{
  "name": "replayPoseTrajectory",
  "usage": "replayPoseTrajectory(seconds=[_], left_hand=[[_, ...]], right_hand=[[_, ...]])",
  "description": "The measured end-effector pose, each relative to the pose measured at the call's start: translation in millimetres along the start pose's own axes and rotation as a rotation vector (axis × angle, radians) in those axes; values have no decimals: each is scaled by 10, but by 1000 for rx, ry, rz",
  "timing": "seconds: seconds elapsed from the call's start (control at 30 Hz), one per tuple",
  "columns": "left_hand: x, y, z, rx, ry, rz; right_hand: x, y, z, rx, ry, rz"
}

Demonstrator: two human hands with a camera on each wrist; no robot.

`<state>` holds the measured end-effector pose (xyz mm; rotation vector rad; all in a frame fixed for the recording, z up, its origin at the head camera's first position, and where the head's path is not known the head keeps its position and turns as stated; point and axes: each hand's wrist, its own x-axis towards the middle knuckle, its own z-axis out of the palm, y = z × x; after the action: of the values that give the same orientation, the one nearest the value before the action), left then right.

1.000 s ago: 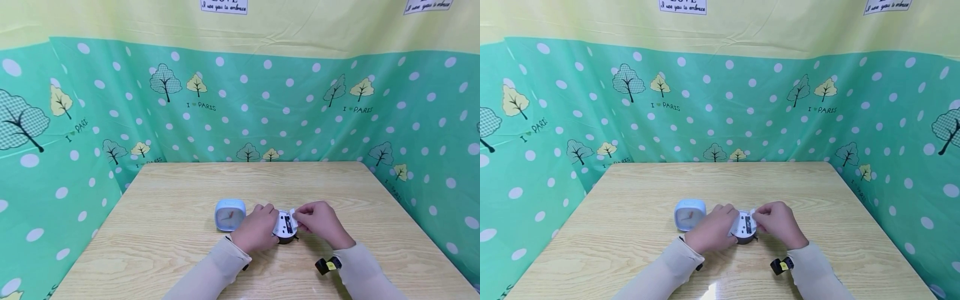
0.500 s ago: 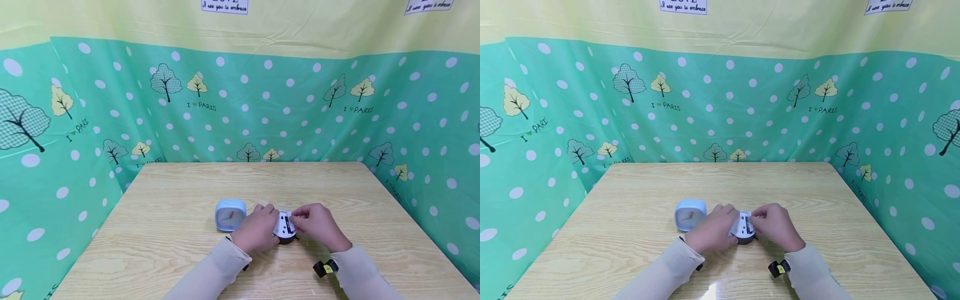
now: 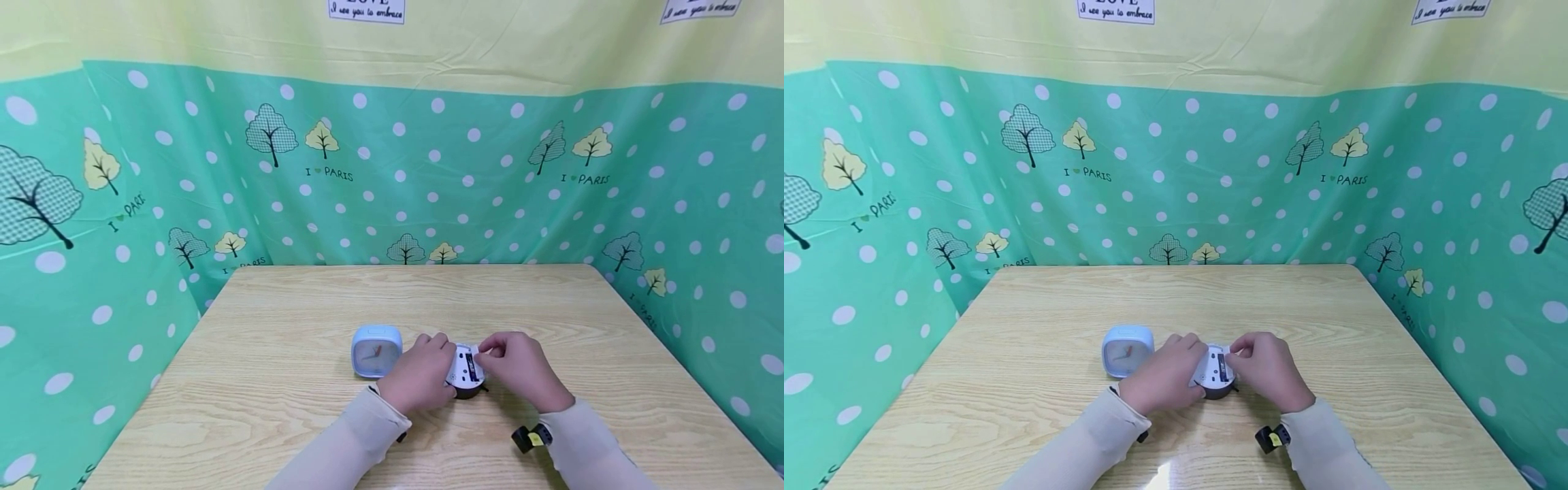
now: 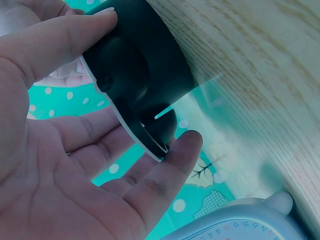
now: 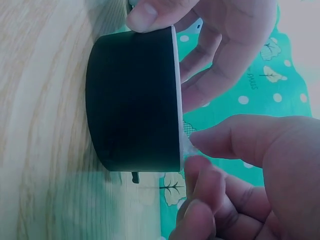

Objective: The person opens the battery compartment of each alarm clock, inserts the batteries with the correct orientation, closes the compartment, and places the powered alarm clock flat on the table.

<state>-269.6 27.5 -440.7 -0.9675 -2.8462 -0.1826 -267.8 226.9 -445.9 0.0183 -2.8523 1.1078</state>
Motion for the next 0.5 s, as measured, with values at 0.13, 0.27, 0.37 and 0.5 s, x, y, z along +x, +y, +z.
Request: replayPoseTrajectory(seconds=[0.13,0.27,0.37,0.5], left_hand=[[-2,-2,3,0,2,1],[1,-5,11,0,4,2],[6,-7,13,3,-1,1],[9,-9,11,-2,-9,0]], right_hand=[[0,1,-8,-16,16,-2],[-7,-6,-12,-31,25,-5],[-14,-6,-9,-44,13,1],[-20,-4,5,-67,2,0]])
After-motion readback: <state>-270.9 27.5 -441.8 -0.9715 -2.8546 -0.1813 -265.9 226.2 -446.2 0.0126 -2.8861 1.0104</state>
